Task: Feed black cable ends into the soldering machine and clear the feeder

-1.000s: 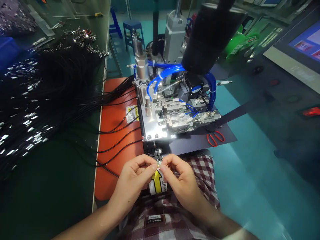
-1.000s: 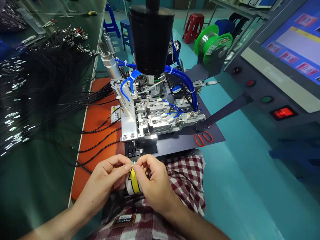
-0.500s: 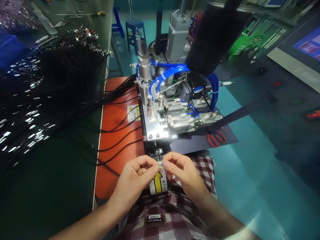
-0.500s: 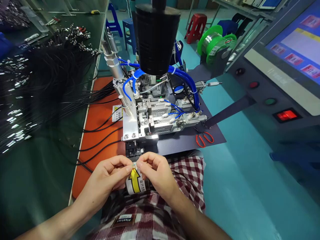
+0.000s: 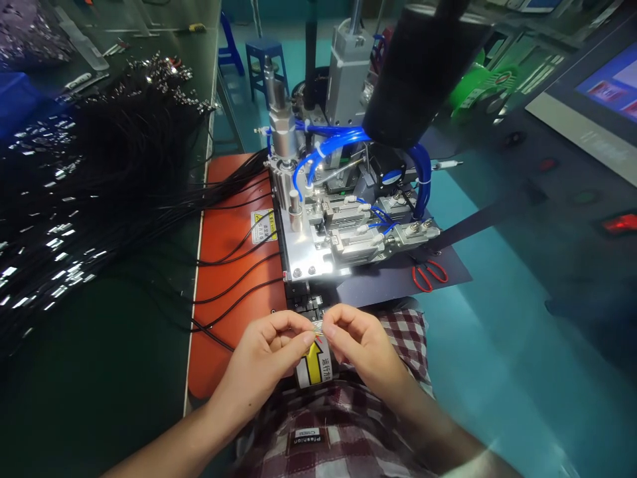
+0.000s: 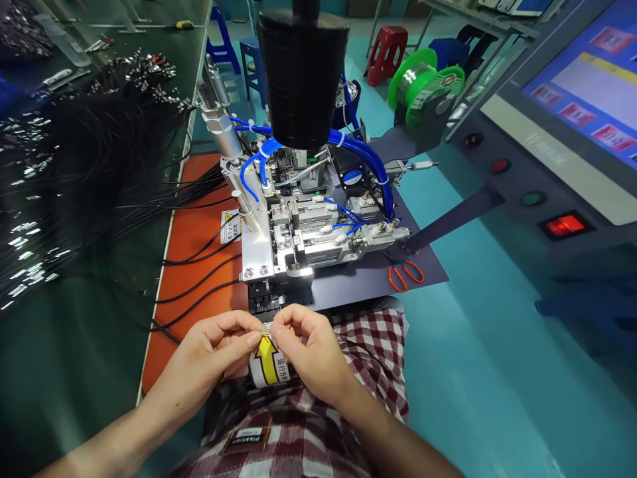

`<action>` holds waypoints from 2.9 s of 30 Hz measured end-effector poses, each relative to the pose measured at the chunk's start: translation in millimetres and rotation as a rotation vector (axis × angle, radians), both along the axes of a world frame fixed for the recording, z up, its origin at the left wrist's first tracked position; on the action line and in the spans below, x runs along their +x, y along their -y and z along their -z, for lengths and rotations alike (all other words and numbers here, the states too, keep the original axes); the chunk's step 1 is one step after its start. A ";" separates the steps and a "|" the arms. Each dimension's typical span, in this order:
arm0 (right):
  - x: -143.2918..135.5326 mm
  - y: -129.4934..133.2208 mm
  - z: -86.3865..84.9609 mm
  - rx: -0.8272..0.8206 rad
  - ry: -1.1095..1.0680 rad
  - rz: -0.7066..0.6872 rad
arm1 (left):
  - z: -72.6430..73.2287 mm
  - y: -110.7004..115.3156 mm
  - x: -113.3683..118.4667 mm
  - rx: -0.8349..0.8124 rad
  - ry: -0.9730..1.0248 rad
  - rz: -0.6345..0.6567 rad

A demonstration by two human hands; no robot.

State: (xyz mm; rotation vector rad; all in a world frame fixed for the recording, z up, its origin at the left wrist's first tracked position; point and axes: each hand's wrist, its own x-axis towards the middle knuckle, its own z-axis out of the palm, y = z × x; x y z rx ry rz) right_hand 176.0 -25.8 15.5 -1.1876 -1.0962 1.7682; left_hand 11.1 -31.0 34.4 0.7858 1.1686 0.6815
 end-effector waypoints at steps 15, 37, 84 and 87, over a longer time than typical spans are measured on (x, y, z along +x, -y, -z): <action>10.4 -0.7 -2.9 0.343 0.277 -0.024 | -2.4 -1.7 0.7 -0.003 0.016 -0.002; 8.0 -4.1 -9.2 0.062 0.118 -0.045 | -0.1 -1.6 0.6 0.020 0.038 0.001; 2.1 -3.4 -2.8 0.029 0.105 -0.053 | 1.3 3.0 3.6 -0.003 -0.072 -0.057; 5.0 -8.2 0.3 -0.043 -0.039 -0.128 | -0.7 0.9 2.6 -0.012 -0.044 -0.052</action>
